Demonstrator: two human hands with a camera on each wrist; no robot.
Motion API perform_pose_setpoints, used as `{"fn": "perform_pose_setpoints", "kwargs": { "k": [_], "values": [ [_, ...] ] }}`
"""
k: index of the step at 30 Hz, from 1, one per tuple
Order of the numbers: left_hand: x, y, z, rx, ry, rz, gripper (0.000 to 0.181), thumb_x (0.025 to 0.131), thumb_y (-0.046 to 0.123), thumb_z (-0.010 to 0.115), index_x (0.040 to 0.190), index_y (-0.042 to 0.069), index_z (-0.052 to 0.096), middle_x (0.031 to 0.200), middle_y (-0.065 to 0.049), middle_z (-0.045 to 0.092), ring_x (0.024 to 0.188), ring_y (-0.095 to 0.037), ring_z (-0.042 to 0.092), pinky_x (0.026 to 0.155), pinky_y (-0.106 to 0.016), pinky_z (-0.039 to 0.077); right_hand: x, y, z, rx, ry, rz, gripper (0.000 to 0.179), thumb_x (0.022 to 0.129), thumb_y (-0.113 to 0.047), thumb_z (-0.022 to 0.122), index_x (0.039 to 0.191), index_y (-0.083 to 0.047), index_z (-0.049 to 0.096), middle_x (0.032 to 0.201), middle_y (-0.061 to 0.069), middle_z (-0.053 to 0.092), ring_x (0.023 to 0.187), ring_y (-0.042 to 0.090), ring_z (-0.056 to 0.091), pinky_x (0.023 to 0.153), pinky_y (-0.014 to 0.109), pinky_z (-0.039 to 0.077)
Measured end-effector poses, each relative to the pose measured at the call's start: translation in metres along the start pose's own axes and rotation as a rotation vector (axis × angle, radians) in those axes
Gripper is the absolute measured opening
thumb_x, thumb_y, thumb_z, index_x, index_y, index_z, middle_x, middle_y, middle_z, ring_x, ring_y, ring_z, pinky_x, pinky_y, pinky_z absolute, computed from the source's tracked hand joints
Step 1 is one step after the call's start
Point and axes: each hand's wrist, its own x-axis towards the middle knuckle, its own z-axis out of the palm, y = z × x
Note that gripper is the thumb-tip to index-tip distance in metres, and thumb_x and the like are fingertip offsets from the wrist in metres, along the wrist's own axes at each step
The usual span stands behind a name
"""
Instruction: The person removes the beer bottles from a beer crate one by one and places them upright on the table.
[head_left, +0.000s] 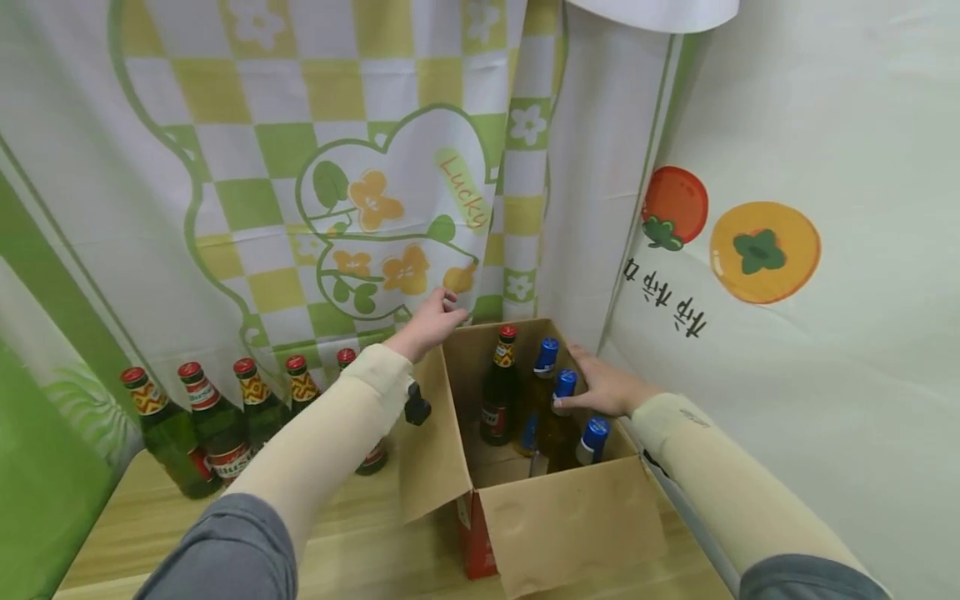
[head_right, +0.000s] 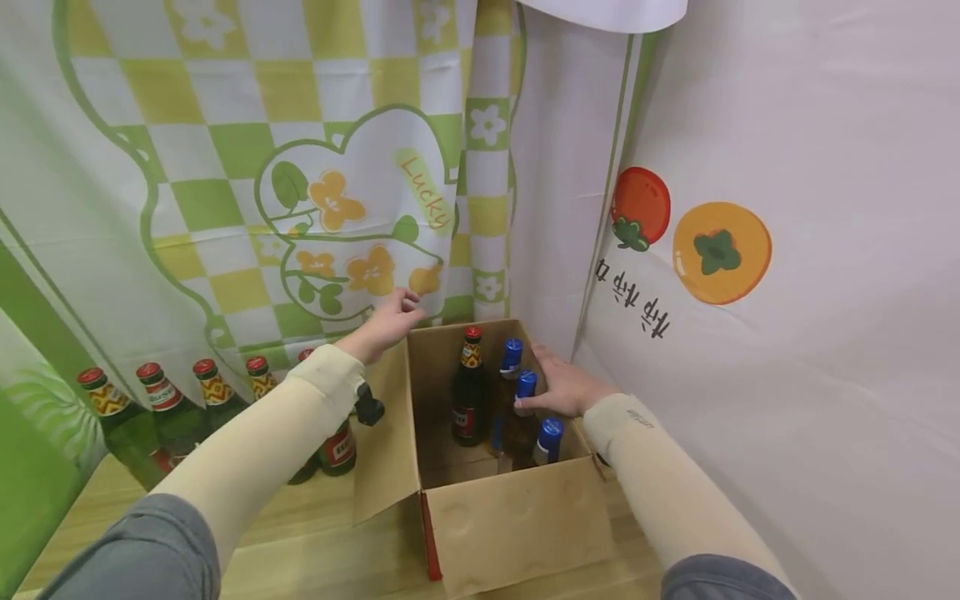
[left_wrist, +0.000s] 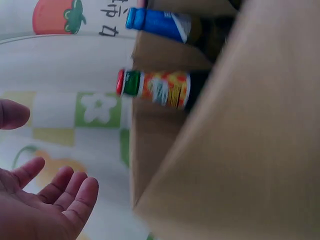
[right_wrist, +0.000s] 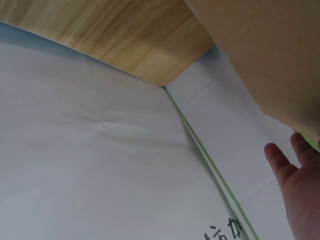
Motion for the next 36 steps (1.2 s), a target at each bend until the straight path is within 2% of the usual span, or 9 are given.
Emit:
{"fn": "perform_pose_setpoints", "kwargs": {
  "k": [5, 10, 17, 20, 24, 29, 32, 34, 36],
  "values": [
    [0.015, 0.011, 0.036, -0.133, 0.035, -0.06, 0.049, 0.1, 0.02, 0.057, 0.141, 0.0, 0.039, 0.143, -0.026, 0.046, 0.126, -0.039, 0.05, 0.103, -0.049, 0.042, -0.001, 0.0, -0.001, 0.022, -0.008, 0.012, 0.116, 0.091, -0.055, 0.074, 0.159, 0.012, 0.008, 0.166, 0.032, 0.009, 0.152, 0.048, 0.012, 0.122, 0.056, 0.013],
    [0.033, 0.017, 0.067, -0.195, 0.045, -0.087, 0.056, 0.098, 0.022, 0.059, 0.143, -0.003, 0.039, 0.148, -0.025, 0.044, 0.135, -0.037, 0.045, 0.11, -0.047, 0.039, -0.003, -0.001, -0.005, 0.03, -0.009, 0.033, 0.115, 0.091, -0.054, 0.074, 0.16, 0.011, 0.007, 0.166, 0.031, 0.008, 0.153, 0.047, 0.012, 0.122, 0.057, 0.013],
    [0.045, -0.007, 0.095, -0.225, 0.029, -0.185, 0.06, 0.098, 0.028, 0.066, 0.142, -0.003, 0.039, 0.139, -0.023, 0.048, 0.126, -0.035, 0.049, 0.108, -0.047, 0.04, -0.001, -0.001, -0.002, 0.003, -0.021, 0.049, 0.116, 0.091, -0.059, 0.072, 0.161, 0.008, 0.008, 0.167, 0.028, 0.009, 0.154, 0.044, 0.013, 0.122, 0.054, 0.014],
    [0.049, -0.02, 0.103, -0.173, -0.022, -0.211, 0.065, 0.095, 0.025, 0.072, 0.145, -0.003, 0.042, 0.139, -0.022, 0.052, 0.125, -0.035, 0.053, 0.108, -0.047, 0.042, -0.001, -0.001, -0.003, 0.009, -0.031, 0.052, 0.117, 0.091, -0.059, 0.072, 0.161, 0.007, 0.007, 0.168, 0.028, 0.008, 0.154, 0.044, 0.012, 0.123, 0.054, 0.014],
    [0.053, -0.027, 0.105, -0.055, -0.059, -0.163, 0.067, 0.092, 0.016, 0.076, 0.149, -0.002, 0.046, 0.143, -0.021, 0.056, 0.129, -0.037, 0.055, 0.109, -0.048, 0.043, -0.002, -0.002, -0.007, 0.042, -0.023, 0.07, 0.116, 0.091, -0.055, 0.073, 0.162, 0.005, 0.004, 0.169, 0.026, 0.006, 0.154, 0.043, 0.01, 0.123, 0.054, 0.013],
    [0.056, -0.028, 0.103, 0.095, -0.115, -0.118, 0.047, 0.092, 0.01, 0.076, 0.136, -0.002, 0.061, 0.133, -0.019, 0.064, 0.123, -0.035, 0.06, 0.106, -0.046, 0.046, -0.004, -0.004, -0.01, 0.051, -0.008, 0.083, 0.115, 0.091, -0.053, 0.074, 0.162, 0.004, 0.005, 0.169, 0.026, 0.006, 0.154, 0.043, 0.011, 0.122, 0.055, 0.013],
    [0.054, -0.033, 0.103, 0.234, -0.179, -0.132, 0.032, 0.095, 0.018, 0.075, 0.121, 0.0, 0.071, 0.124, -0.016, 0.069, 0.117, -0.031, 0.063, 0.103, -0.044, 0.048, -0.003, -0.005, -0.008, 0.038, -0.028, 0.077, 0.115, 0.092, -0.055, 0.073, 0.162, 0.005, 0.004, 0.169, 0.026, 0.006, 0.154, 0.043, 0.011, 0.123, 0.054, 0.013],
    [0.052, -0.037, 0.104, 0.305, -0.203, -0.13, 0.035, 0.097, 0.028, 0.073, 0.12, 0.001, 0.072, 0.125, -0.016, 0.069, 0.117, -0.031, 0.063, 0.103, -0.044, 0.048, -0.002, -0.005, -0.005, 0.036, -0.038, 0.078, 0.115, 0.092, -0.055, 0.073, 0.162, 0.004, 0.004, 0.169, 0.026, 0.006, 0.154, 0.043, 0.011, 0.123, 0.054, 0.013],
    [0.051, -0.042, 0.103, 0.336, -0.185, -0.126, 0.044, 0.098, 0.037, 0.071, 0.122, -0.001, 0.071, 0.125, -0.018, 0.068, 0.116, -0.031, 0.063, 0.102, -0.044, 0.049, 0.0, -0.005, -0.003, 0.034, -0.039, 0.083, 0.115, 0.092, -0.055, 0.073, 0.163, 0.004, 0.005, 0.169, 0.025, 0.006, 0.154, 0.042, 0.011, 0.123, 0.053, 0.013]
  ]
}}
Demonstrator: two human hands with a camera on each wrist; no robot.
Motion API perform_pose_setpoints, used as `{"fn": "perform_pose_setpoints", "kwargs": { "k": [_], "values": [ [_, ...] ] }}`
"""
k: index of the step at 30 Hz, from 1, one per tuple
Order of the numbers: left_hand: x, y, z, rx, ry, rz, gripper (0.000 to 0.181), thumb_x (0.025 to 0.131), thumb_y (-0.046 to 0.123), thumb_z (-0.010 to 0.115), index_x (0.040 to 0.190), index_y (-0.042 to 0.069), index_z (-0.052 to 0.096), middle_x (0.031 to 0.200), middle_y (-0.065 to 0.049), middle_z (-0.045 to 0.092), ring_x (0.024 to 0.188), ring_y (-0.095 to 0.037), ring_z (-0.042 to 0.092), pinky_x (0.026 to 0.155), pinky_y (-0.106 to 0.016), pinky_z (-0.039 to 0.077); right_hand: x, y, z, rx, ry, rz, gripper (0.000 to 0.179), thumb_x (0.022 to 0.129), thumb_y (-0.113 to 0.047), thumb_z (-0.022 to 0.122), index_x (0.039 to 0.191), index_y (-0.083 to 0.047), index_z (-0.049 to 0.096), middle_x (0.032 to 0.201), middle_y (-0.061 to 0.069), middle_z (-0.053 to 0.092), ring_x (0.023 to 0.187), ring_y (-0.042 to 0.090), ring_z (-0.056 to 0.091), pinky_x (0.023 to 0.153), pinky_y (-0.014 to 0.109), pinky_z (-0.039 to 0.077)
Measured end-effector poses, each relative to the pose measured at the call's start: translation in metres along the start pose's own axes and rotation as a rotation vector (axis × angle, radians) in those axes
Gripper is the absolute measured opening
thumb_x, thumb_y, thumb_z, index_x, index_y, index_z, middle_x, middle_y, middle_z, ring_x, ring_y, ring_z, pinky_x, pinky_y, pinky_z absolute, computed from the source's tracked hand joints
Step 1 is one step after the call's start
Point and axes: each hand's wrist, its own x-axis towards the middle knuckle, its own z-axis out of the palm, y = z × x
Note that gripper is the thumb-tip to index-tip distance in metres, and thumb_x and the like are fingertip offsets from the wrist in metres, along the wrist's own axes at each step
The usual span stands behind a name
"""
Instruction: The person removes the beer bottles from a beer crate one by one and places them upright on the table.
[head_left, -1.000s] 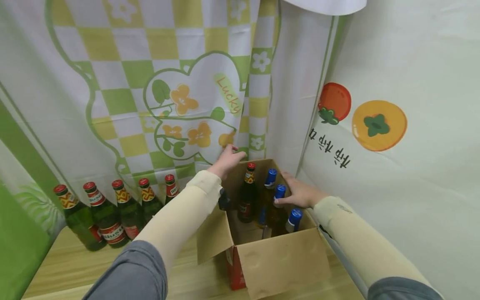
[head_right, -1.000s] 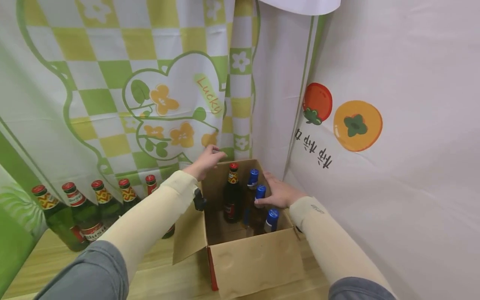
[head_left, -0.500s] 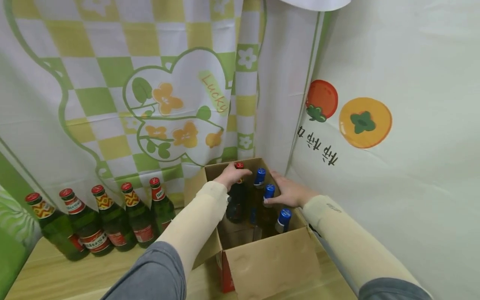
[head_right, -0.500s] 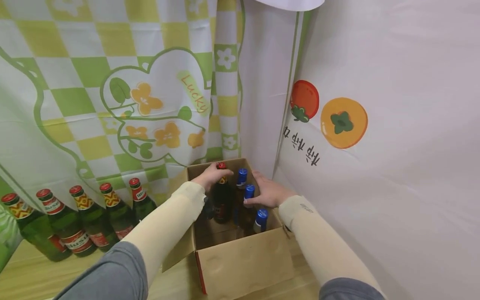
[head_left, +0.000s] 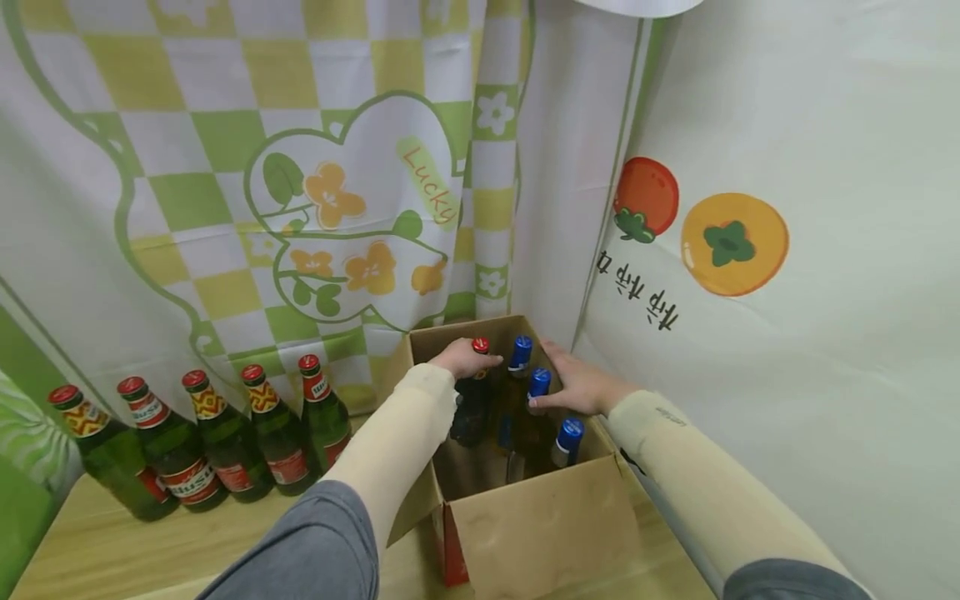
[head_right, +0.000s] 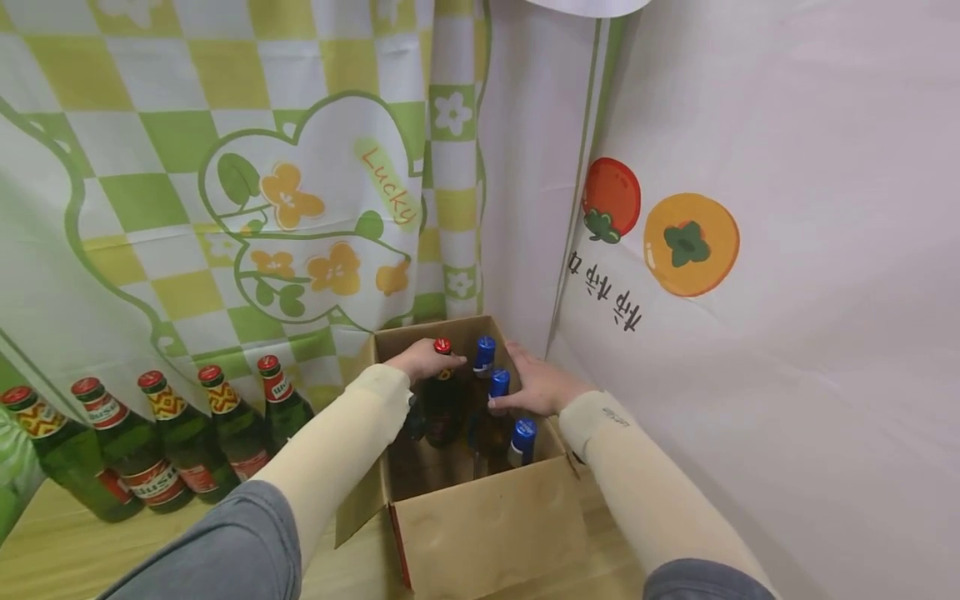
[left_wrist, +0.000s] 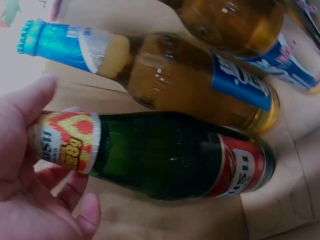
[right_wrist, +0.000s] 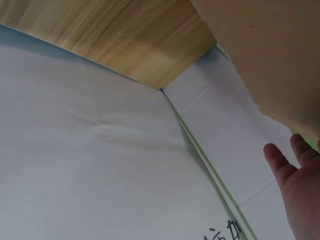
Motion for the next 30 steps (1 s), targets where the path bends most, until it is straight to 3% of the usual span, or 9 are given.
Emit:
{"fn": "perform_pose_setpoints", "kwargs": {
  "k": [2, 5, 9, 12, 16, 19, 21, 24, 30],
  "values": [
    [-0.002, -0.006, -0.002, -0.027, 0.061, -0.003, 0.049, 0.099, 0.041, 0.069, 0.12, -0.003, 0.069, 0.12, -0.018, 0.069, 0.11, -0.031, 0.065, 0.099, -0.044, 0.05, 0.003, -0.002, 0.003, -0.009, 0.009, -0.01, 0.114, 0.092, -0.056, 0.072, 0.163, 0.004, 0.006, 0.169, 0.025, 0.008, 0.154, 0.043, 0.013, 0.123, 0.054, 0.014],
    [-0.005, -0.019, -0.008, -0.191, 0.168, -0.032, 0.042, 0.1, 0.04, 0.068, 0.101, -0.002, 0.069, 0.093, -0.014, 0.069, 0.086, -0.027, 0.065, 0.084, -0.04, 0.053, 0.012, -0.007, 0.008, -0.043, 0.002, -0.028, 0.115, 0.091, -0.061, 0.07, 0.163, 0.002, 0.006, 0.169, 0.024, 0.009, 0.154, 0.041, 0.015, 0.123, 0.053, 0.015],
    [-0.014, -0.03, -0.018, -0.481, 0.297, -0.027, 0.035, 0.101, 0.033, 0.068, 0.08, 0.006, 0.058, 0.058, -0.002, 0.048, 0.053, -0.016, 0.046, 0.054, -0.031, 0.041, 0.02, -0.014, 0.017, -0.041, -0.021, -0.043, 0.117, 0.09, -0.063, 0.07, 0.164, 0.001, 0.006, 0.17, 0.022, 0.009, 0.154, 0.039, 0.015, 0.123, 0.051, 0.015],
    [-0.023, -0.026, -0.029, -0.571, 0.337, 0.037, 0.034, 0.101, 0.029, 0.068, 0.082, 0.001, 0.06, 0.057, 0.003, 0.04, 0.049, -0.013, 0.036, 0.049, -0.029, 0.034, 0.02, -0.014, 0.018, -0.005, -0.018, -0.045, 0.116, 0.091, -0.058, 0.073, 0.163, 0.002, 0.005, 0.17, 0.022, 0.008, 0.155, 0.039, 0.013, 0.123, 0.05, 0.014],
    [-0.037, -0.004, -0.048, -0.648, 0.385, 0.164, 0.032, 0.102, 0.024, 0.067, 0.097, -0.007, 0.072, 0.075, -0.007, 0.067, 0.074, -0.02, 0.061, 0.073, -0.031, 0.049, 0.019, -0.01, 0.01, 0.006, -0.006, -0.054, 0.114, 0.092, -0.054, 0.073, 0.163, 0.003, 0.005, 0.169, 0.024, 0.006, 0.155, 0.041, 0.012, 0.123, 0.052, 0.012],
    [-0.053, 0.022, -0.066, -0.762, 0.419, 0.258, 0.027, 0.104, 0.02, 0.065, 0.094, -0.003, 0.075, 0.093, -0.01, 0.076, 0.102, -0.028, 0.068, 0.097, -0.037, 0.049, 0.015, -0.008, 0.006, -0.008, 0.001, -0.052, 0.113, 0.092, -0.055, 0.072, 0.163, 0.003, 0.005, 0.169, 0.024, 0.007, 0.154, 0.042, 0.013, 0.123, 0.053, 0.013],
    [-0.065, 0.04, -0.081, -0.832, 0.419, 0.323, 0.026, 0.105, 0.018, 0.063, 0.087, 0.002, 0.073, 0.087, -0.008, 0.075, 0.101, -0.032, 0.069, 0.098, -0.04, 0.05, 0.012, -0.005, 0.006, -0.014, 0.005, -0.052, 0.113, 0.092, -0.056, 0.071, 0.163, 0.003, 0.006, 0.169, 0.024, 0.008, 0.154, 0.043, 0.014, 0.123, 0.053, 0.015],
    [-0.085, 0.065, -0.107, -0.893, 0.431, 0.411, 0.028, 0.105, 0.017, 0.062, 0.08, 0.01, 0.071, 0.079, 0.001, 0.073, 0.09, -0.027, 0.069, 0.09, -0.039, 0.053, 0.008, -0.001, 0.006, -0.008, 0.012, -0.049, 0.113, 0.093, -0.056, 0.071, 0.163, 0.004, 0.006, 0.169, 0.025, 0.008, 0.153, 0.043, 0.015, 0.122, 0.054, 0.015],
    [-0.123, 0.099, -0.153, -0.894, 0.518, 0.533, 0.034, 0.105, 0.019, 0.063, 0.072, 0.011, 0.067, 0.074, 0.0, 0.071, 0.075, -0.019, 0.064, 0.076, -0.033, 0.053, -0.001, 0.007, 0.004, 0.027, 0.02, -0.047, 0.113, 0.093, -0.054, 0.072, 0.162, 0.005, 0.005, 0.168, 0.028, 0.007, 0.153, 0.046, 0.013, 0.122, 0.056, 0.014]
  ]
}}
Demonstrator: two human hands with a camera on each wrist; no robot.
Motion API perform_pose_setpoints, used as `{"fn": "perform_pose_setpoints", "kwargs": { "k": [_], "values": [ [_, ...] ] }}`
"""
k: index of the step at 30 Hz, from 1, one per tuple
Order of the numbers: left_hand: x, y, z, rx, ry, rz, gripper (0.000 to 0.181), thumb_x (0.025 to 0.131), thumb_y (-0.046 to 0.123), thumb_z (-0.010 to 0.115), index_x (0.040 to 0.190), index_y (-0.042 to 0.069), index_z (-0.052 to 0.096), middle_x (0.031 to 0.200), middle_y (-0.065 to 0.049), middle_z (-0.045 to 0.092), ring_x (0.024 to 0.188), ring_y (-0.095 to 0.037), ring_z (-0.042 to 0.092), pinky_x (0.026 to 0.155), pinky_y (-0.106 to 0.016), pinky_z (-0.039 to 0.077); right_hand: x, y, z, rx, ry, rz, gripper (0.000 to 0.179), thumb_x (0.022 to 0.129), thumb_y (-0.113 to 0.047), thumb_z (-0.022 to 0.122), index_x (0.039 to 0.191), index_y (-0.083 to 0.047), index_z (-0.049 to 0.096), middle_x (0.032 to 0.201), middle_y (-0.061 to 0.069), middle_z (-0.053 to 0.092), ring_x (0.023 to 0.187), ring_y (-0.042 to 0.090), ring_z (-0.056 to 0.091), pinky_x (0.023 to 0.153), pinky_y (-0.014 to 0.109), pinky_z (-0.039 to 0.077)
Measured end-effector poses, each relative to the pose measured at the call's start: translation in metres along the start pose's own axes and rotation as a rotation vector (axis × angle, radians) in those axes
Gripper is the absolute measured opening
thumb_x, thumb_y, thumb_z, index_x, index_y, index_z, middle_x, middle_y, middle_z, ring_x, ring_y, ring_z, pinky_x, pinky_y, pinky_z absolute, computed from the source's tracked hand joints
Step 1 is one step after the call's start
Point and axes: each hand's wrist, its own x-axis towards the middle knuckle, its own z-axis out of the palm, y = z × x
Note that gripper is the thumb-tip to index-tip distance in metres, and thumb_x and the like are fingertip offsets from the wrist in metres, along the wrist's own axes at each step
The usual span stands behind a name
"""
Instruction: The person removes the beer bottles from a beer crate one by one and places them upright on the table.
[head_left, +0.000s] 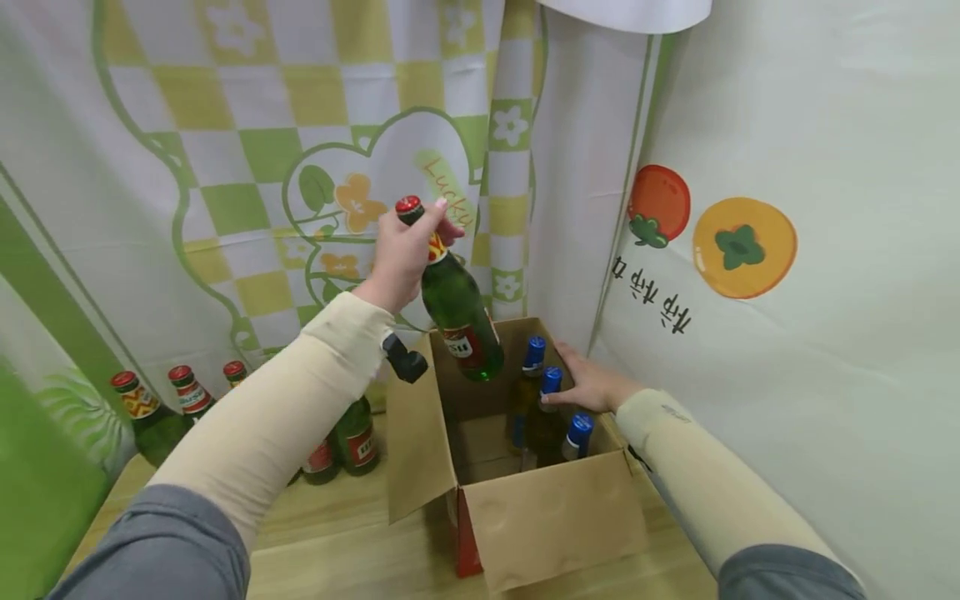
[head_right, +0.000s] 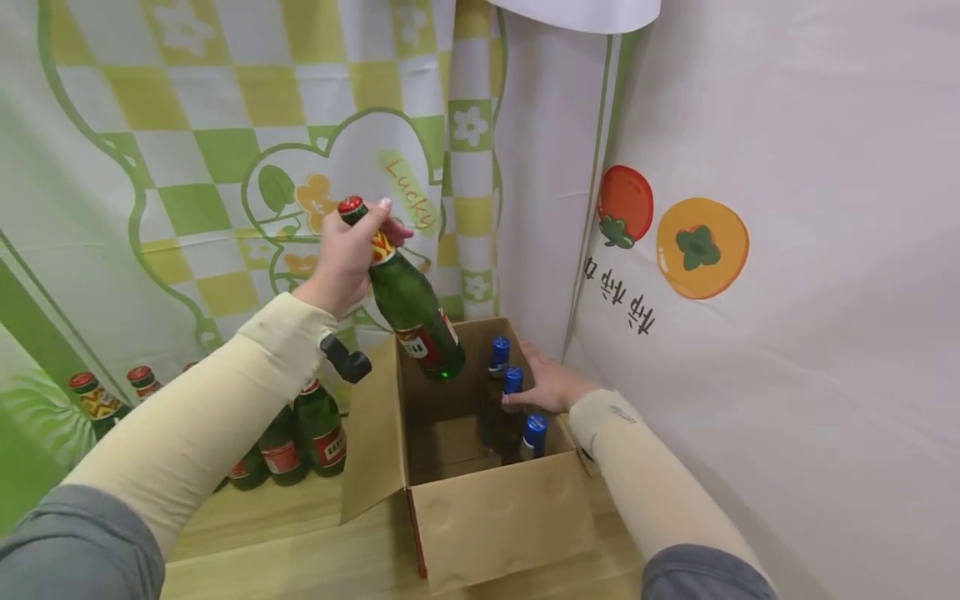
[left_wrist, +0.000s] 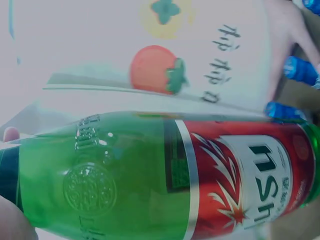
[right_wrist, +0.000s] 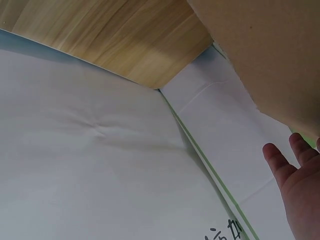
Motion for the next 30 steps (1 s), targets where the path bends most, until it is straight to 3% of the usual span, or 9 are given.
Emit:
{"fn": "perform_pose_setpoints", "kwargs": {
  "k": [4, 11, 18, 22, 30],
  "values": [
    [0.001, 0.027, -0.014, 0.023, 0.037, 0.059, 0.037, 0.104, 0.018, 0.063, 0.068, 0.01, 0.061, 0.066, -0.002, 0.064, 0.065, -0.017, 0.062, 0.068, -0.031, 0.052, -0.005, 0.004, 0.0, -0.002, 0.001, -0.005, 0.112, 0.093, -0.053, 0.072, 0.161, 0.008, 0.005, 0.167, 0.03, 0.007, 0.153, 0.047, 0.012, 0.122, 0.057, 0.014],
    [-0.002, 0.053, -0.045, 0.052, 0.124, 0.021, 0.038, 0.102, 0.017, 0.067, 0.066, 0.006, 0.059, 0.059, -0.004, 0.06, 0.057, -0.015, 0.059, 0.052, -0.025, 0.045, -0.011, 0.012, 0.002, 0.011, 0.023, 0.0, 0.112, 0.093, -0.05, 0.073, 0.16, 0.011, 0.007, 0.165, 0.033, 0.008, 0.151, 0.051, 0.013, 0.121, 0.059, 0.014],
    [-0.016, 0.058, -0.087, 0.073, 0.139, -0.035, 0.034, 0.102, 0.019, 0.068, 0.072, 0.006, 0.061, 0.061, -0.002, 0.063, 0.059, -0.016, 0.063, 0.055, -0.025, 0.051, -0.008, 0.013, 0.006, 0.002, 0.017, -0.009, 0.114, 0.093, -0.053, 0.072, 0.159, 0.012, 0.007, 0.165, 0.034, 0.008, 0.151, 0.052, 0.012, 0.12, 0.06, 0.013],
    [-0.026, 0.061, -0.106, 0.135, 0.134, -0.071, 0.034, 0.102, 0.023, 0.068, 0.074, 0.006, 0.061, 0.062, -0.001, 0.063, 0.06, -0.015, 0.064, 0.054, -0.025, 0.05, -0.005, 0.011, 0.007, 0.001, 0.02, -0.019, 0.115, 0.092, -0.055, 0.072, 0.159, 0.012, 0.007, 0.165, 0.035, 0.007, 0.15, 0.052, 0.012, 0.12, 0.061, 0.013],
    [-0.047, 0.048, -0.137, 0.358, 0.091, -0.149, 0.037, 0.104, 0.033, 0.065, 0.076, 0.007, 0.063, 0.065, 0.003, 0.064, 0.062, -0.015, 0.06, 0.051, -0.027, 0.044, 0.003, -0.001, 0.006, 0.009, 0.043, -0.042, 0.112, 0.093, -0.052, 0.073, 0.159, 0.011, 0.008, 0.165, 0.035, 0.009, 0.15, 0.052, 0.012, 0.12, 0.061, 0.013]
  ]
}}
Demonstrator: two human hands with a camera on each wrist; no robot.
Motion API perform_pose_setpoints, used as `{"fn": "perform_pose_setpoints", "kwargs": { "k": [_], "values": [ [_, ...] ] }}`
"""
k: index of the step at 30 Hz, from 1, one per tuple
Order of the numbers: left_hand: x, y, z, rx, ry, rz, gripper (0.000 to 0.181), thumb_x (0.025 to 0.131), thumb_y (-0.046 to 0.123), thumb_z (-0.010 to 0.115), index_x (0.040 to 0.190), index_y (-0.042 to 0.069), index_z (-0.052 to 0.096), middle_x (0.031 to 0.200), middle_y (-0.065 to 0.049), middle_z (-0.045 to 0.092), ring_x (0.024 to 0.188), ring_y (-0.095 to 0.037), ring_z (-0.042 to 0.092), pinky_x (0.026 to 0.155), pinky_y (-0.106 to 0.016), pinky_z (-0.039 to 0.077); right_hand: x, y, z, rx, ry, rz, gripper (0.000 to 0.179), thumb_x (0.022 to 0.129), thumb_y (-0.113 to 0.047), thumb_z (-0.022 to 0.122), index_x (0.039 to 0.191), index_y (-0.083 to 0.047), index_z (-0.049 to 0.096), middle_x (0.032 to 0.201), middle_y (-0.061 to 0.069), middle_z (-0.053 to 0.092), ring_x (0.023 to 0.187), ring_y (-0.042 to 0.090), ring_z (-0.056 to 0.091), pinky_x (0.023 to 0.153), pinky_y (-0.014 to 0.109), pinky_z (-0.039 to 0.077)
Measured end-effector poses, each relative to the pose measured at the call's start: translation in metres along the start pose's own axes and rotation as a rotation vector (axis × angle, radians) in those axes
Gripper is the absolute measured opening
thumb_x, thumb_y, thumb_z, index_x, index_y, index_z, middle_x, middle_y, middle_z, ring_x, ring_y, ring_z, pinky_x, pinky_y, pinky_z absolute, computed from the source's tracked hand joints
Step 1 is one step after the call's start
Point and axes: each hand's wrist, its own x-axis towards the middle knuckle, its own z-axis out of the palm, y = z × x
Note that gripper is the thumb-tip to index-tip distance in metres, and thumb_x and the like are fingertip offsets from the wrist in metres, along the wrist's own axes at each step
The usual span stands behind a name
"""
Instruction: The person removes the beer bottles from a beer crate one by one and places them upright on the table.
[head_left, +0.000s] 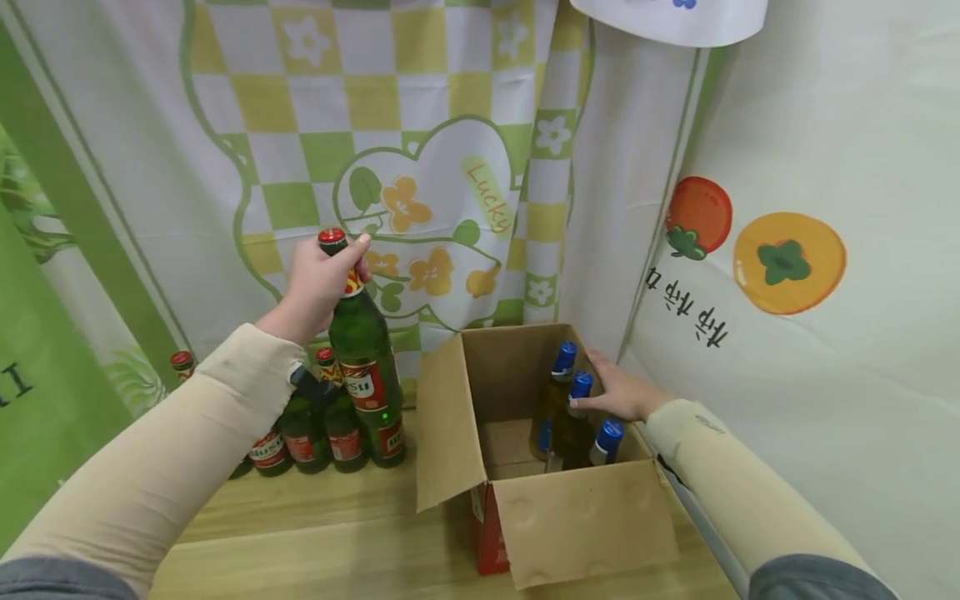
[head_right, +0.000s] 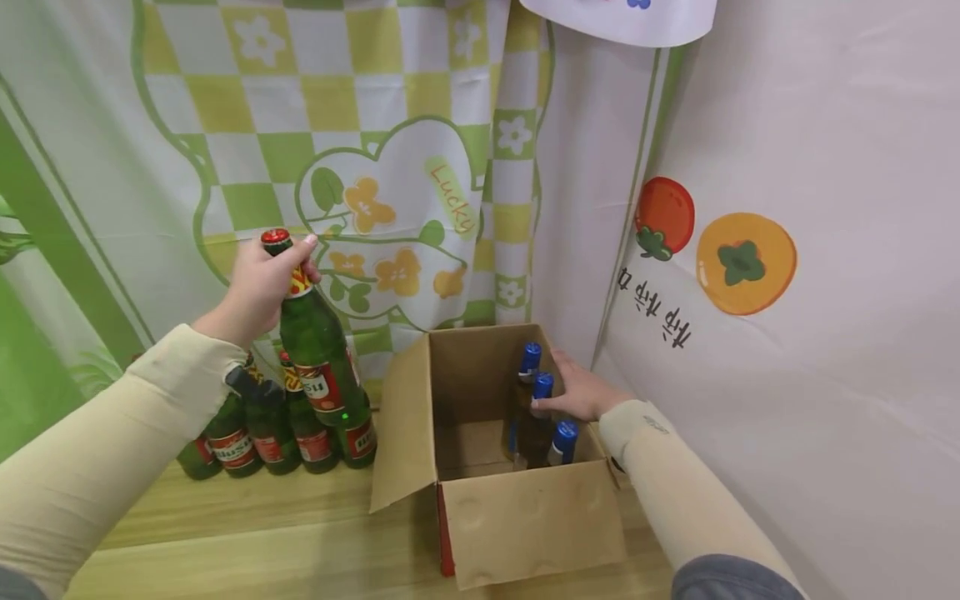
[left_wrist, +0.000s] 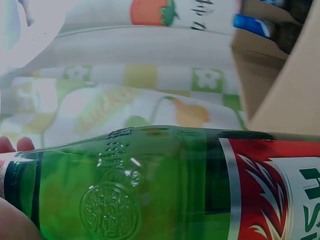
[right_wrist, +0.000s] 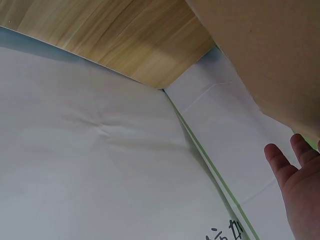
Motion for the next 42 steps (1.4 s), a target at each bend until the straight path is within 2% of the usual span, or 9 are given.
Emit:
{"fn": "perform_pose_setpoints", "kwargs": {
  "k": [3, 11, 17, 21, 25, 31, 34, 37, 42],
  "values": [
    [-0.005, -0.017, -0.002, 0.067, -0.01, -0.002, 0.043, 0.105, 0.034, 0.063, 0.072, 0.007, 0.062, 0.065, 0.004, 0.064, 0.053, -0.013, 0.051, 0.048, -0.028, 0.037, 0.001, 0.0, 0.0, -0.013, -0.002, 0.0, 0.113, 0.093, -0.053, 0.072, 0.159, 0.011, 0.007, 0.165, 0.034, 0.009, 0.151, 0.052, 0.013, 0.12, 0.061, 0.013],
    [-0.018, -0.062, -0.005, 0.137, -0.027, -0.077, 0.042, 0.105, 0.036, 0.062, 0.078, 0.004, 0.062, 0.069, 0.005, 0.064, 0.056, -0.011, 0.05, 0.051, -0.028, 0.04, 0.002, -0.005, -0.004, -0.024, -0.024, -0.002, 0.112, 0.094, -0.051, 0.072, 0.159, 0.012, 0.007, 0.165, 0.034, 0.008, 0.151, 0.051, 0.012, 0.121, 0.06, 0.013],
    [-0.027, -0.092, -0.007, 0.157, -0.038, -0.055, 0.043, 0.106, 0.036, 0.062, 0.075, 0.006, 0.064, 0.07, 0.001, 0.064, 0.045, -0.01, 0.03, 0.048, -0.031, 0.035, 0.003, -0.008, -0.003, -0.021, -0.04, 0.016, 0.113, 0.094, -0.053, 0.071, 0.16, 0.011, 0.006, 0.166, 0.033, 0.007, 0.152, 0.05, 0.011, 0.121, 0.059, 0.012],
    [-0.032, -0.111, -0.005, 0.156, -0.027, -0.054, 0.042, 0.106, 0.033, 0.06, 0.075, 0.005, 0.064, 0.07, -0.002, 0.064, 0.045, -0.01, 0.028, 0.05, -0.032, 0.033, 0.003, -0.007, -0.002, -0.02, -0.037, 0.026, 0.115, 0.093, -0.056, 0.071, 0.16, 0.01, 0.006, 0.165, 0.033, 0.008, 0.151, 0.05, 0.011, 0.121, 0.06, 0.013],
    [-0.038, -0.129, -0.002, 0.158, 0.011, -0.073, 0.043, 0.107, 0.033, 0.06, 0.076, 0.003, 0.064, 0.073, -0.002, 0.064, 0.046, -0.01, 0.028, 0.053, -0.032, 0.033, 0.002, -0.006, -0.002, -0.016, -0.036, 0.034, 0.114, 0.093, -0.056, 0.071, 0.16, 0.01, 0.006, 0.166, 0.033, 0.007, 0.152, 0.05, 0.011, 0.121, 0.06, 0.013],
    [-0.046, -0.154, 0.005, 0.148, 0.104, -0.117, 0.044, 0.105, 0.032, 0.063, 0.073, 0.002, 0.066, 0.06, 0.001, 0.059, 0.041, -0.009, 0.024, 0.045, -0.03, 0.029, 0.0, -0.005, -0.003, -0.012, -0.038, 0.046, 0.113, 0.094, -0.054, 0.071, 0.16, 0.009, 0.005, 0.166, 0.032, 0.005, 0.152, 0.05, 0.009, 0.121, 0.06, 0.012],
    [-0.05, -0.165, 0.009, 0.136, 0.131, -0.12, 0.043, 0.105, 0.029, 0.064, 0.07, 0.004, 0.065, 0.061, 0.001, 0.06, 0.042, -0.01, 0.025, 0.047, -0.03, 0.03, -0.001, -0.005, -0.004, -0.015, -0.037, 0.05, 0.113, 0.094, -0.054, 0.071, 0.16, 0.009, 0.005, 0.166, 0.032, 0.005, 0.152, 0.05, 0.01, 0.121, 0.06, 0.012],
    [-0.052, -0.175, 0.011, 0.136, 0.151, -0.127, 0.042, 0.105, 0.027, 0.064, 0.067, 0.009, 0.062, 0.057, 0.004, 0.056, 0.043, -0.011, 0.025, 0.048, -0.031, 0.031, -0.001, -0.005, -0.004, -0.019, -0.038, 0.056, 0.113, 0.094, -0.055, 0.071, 0.161, 0.008, 0.004, 0.166, 0.032, 0.005, 0.152, 0.05, 0.01, 0.121, 0.06, 0.012],
    [-0.053, -0.187, 0.013, 0.151, 0.153, -0.141, 0.049, 0.106, 0.029, 0.062, 0.063, 0.015, 0.043, 0.049, 0.008, 0.034, 0.042, -0.011, 0.023, 0.047, -0.03, 0.029, -0.001, -0.007, -0.005, -0.032, -0.019, 0.034, 0.111, 0.093, -0.053, 0.072, 0.16, 0.01, 0.008, 0.166, 0.033, 0.01, 0.151, 0.051, 0.013, 0.12, 0.061, 0.014]
  ]
}}
